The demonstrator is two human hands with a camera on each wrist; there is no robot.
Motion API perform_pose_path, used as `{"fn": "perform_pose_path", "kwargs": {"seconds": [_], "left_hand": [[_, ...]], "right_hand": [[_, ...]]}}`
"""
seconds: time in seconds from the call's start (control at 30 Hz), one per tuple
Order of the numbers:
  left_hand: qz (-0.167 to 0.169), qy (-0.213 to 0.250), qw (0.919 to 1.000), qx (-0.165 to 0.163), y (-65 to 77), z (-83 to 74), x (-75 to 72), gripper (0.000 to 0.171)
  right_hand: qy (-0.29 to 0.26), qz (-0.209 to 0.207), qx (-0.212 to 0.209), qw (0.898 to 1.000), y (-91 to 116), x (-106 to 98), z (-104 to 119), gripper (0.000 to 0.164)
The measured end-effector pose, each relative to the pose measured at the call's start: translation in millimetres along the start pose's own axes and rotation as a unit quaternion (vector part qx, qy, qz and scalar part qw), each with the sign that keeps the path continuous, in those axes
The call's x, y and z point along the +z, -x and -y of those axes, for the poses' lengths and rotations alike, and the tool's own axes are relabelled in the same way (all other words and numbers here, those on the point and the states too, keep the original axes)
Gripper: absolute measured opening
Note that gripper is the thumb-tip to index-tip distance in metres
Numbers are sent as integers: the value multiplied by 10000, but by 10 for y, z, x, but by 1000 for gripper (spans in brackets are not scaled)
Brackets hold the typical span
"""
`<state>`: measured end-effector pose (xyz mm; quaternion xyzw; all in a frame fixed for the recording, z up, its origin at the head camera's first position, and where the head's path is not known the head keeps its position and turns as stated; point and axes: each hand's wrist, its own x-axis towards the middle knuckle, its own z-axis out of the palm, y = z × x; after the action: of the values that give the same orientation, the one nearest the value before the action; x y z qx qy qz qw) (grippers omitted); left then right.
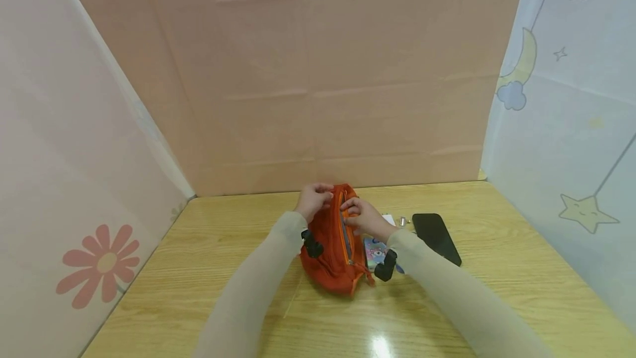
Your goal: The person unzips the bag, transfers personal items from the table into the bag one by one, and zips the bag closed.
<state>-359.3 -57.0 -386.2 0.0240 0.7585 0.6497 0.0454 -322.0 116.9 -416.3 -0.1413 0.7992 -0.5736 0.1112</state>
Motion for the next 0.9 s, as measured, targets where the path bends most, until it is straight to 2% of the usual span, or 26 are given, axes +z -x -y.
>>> {"fn": "perform_pose_path", "kwargs": {"seconds": [0.17,0.3,0.4,0.57,0.77,0.9], "left_hand": [[399,-624,9972,-113,78,-2,-21,11],[765,-1464,9863,-54,138,40,-26,10],[906,-1881,9780,16,164,84,3,12],[886,-2005,9757,7,167,126,47,14],[857,-1822,9795,-108,135,147,63,10],[959,-1729,9801,-155,134,142,56,4]], "right_hand": [[-186,-1,53,9998,18,6,-6,30],[-199,-111,236,9995,12,7,4,33],[-146,-174,286,9993,3,-3,-9,34],[-182,-197,282,9992,1,-17,-22,35],[-295,-168,274,9990,8,-17,-36,35],[-383,-125,321,9987,22,-25,-33,34]]}}
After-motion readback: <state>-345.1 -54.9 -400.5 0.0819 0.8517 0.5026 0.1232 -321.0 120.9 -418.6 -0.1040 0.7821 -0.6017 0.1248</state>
